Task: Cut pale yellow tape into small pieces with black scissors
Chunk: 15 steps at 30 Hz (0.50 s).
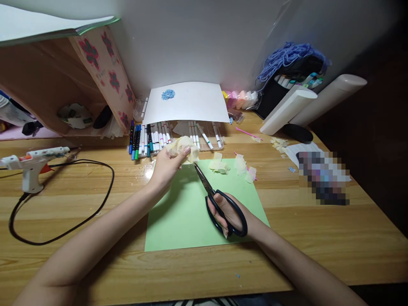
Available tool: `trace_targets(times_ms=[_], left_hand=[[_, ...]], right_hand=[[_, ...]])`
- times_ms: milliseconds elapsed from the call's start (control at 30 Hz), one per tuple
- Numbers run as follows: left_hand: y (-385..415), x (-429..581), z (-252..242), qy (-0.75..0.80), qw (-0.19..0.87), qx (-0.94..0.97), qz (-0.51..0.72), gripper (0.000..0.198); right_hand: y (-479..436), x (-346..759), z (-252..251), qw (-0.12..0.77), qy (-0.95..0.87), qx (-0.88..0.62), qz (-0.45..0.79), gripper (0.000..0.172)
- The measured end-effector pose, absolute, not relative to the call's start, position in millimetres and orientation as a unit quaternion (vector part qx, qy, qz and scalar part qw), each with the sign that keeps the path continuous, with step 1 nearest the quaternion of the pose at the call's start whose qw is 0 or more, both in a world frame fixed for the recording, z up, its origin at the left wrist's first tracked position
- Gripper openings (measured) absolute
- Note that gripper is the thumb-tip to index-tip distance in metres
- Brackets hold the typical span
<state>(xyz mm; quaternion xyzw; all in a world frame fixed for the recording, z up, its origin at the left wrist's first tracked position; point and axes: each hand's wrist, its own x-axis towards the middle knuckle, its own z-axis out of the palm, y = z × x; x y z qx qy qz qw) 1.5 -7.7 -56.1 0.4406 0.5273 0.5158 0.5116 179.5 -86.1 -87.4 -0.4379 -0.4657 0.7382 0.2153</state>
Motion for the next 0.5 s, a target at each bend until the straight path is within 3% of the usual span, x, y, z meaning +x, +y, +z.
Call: trace_targets(times_ms=[233, 500], left_hand=[[-7.7, 2.4, -55.9, 0.525, 0.518, 0.444, 0.509, 0.034], [-6.2, 0.2, -58.6, 0.529, 0.505, 0.442, 0.519, 0.035]], right_hand=[[-89.5, 181.0, -89.4, 0.206, -0.439, -0.437, 0.758, 0.062], [-92.7, 183.2, -82.1, 0.191, -0.442, -0.314, 0.818, 0.084]])
